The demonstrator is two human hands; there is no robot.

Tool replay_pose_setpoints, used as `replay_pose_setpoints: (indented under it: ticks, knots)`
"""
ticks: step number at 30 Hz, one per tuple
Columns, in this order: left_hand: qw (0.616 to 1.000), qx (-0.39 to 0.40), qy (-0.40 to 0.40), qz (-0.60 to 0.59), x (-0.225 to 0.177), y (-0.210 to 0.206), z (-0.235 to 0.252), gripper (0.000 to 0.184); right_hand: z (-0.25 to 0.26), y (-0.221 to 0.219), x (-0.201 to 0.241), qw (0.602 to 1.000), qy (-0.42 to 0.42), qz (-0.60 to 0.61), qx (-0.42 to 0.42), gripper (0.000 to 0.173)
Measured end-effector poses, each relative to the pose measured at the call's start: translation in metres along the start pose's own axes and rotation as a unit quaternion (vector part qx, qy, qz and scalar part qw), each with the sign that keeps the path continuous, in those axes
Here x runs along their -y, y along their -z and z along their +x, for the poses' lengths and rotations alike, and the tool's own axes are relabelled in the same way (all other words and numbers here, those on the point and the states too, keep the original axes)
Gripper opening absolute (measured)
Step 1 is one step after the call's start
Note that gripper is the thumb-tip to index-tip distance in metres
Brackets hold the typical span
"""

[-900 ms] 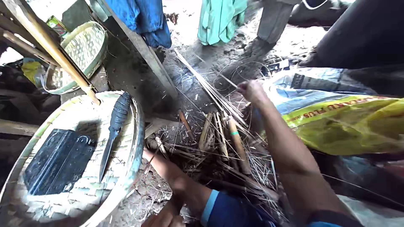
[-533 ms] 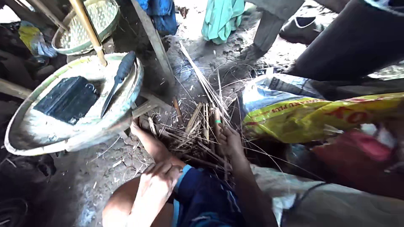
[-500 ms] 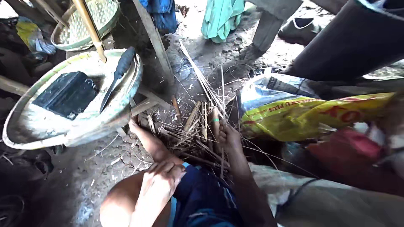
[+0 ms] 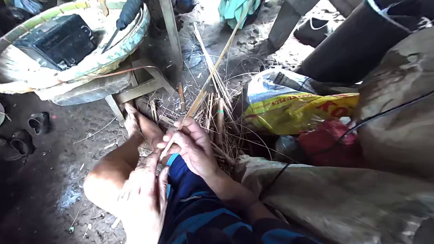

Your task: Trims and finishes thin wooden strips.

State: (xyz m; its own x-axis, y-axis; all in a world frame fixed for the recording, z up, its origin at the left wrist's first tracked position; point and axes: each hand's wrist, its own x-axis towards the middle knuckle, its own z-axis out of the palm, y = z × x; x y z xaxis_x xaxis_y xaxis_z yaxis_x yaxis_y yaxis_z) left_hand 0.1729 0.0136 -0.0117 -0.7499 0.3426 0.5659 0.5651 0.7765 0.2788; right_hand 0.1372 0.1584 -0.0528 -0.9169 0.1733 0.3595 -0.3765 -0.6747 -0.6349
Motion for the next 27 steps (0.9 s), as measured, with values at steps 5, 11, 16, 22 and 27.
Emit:
replay_pose_setpoints:
  ticks: [5, 11, 16, 22, 27]
  knots:
    - [0.979, 0.060, 0.066, -0.181, 0.034, 0.013, -0.022, 0.029, 0.006, 0.019, 0.025, 0.992, 0.006, -0.129, 0.003, 0.019]
    - [0.902, 0.181, 0.252, -0.299, 0.092, 0.038, -0.090, 0.022, 0.017, 0.104, 0.052, 0.969, -0.017, -0.213, -0.126, 0.022]
    - [0.895, 0.133, 0.225, -0.362, 0.070, -0.028, -0.077, 0.021, 0.014, 0.098, 0.019, 0.976, -0.054, -0.188, -0.095, 0.022]
    - [0.903, 0.056, 0.247, -0.347, 0.092, -0.030, -0.064, 0.018, 0.028, 0.149, -0.031, 0.926, -0.229, -0.289, -0.076, 0.029]
    - [0.895, 0.046, 0.235, -0.375, 0.101, -0.022, -0.059, 0.018, 0.006, 0.186, -0.104, 0.810, -0.389, -0.434, -0.075, 0.034]
